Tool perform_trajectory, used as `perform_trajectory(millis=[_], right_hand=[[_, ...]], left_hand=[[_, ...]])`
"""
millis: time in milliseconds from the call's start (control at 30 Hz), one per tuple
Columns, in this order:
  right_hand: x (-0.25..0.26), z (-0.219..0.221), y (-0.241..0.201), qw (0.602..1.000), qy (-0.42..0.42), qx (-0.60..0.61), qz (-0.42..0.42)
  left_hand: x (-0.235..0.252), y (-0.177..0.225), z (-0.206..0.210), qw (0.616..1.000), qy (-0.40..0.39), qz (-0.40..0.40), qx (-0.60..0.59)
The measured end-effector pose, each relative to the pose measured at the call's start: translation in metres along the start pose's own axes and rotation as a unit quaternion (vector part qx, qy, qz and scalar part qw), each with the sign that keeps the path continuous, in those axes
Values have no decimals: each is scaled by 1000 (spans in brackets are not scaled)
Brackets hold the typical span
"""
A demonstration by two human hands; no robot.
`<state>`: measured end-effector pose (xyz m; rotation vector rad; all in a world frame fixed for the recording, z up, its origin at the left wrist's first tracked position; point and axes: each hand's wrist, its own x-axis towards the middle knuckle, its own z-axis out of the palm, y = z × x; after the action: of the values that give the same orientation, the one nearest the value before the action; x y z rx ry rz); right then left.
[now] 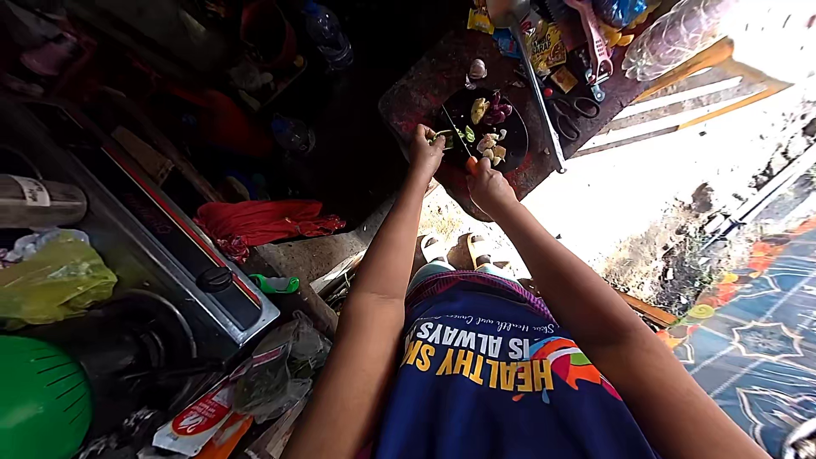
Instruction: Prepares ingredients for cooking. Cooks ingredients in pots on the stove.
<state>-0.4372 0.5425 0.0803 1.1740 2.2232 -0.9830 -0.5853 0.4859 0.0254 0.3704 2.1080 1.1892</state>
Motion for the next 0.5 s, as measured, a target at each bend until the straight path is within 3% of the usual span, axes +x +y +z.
perform_trajectory(millis=[133,500], right_hand=[[-7,-1,4,1000,14,6,6],[-25,-7,11,999,23,-28,-16]], left_hand=[[0,0,-4,998,-18,40,50],[5,21,-1,987,-43,-5,155]])
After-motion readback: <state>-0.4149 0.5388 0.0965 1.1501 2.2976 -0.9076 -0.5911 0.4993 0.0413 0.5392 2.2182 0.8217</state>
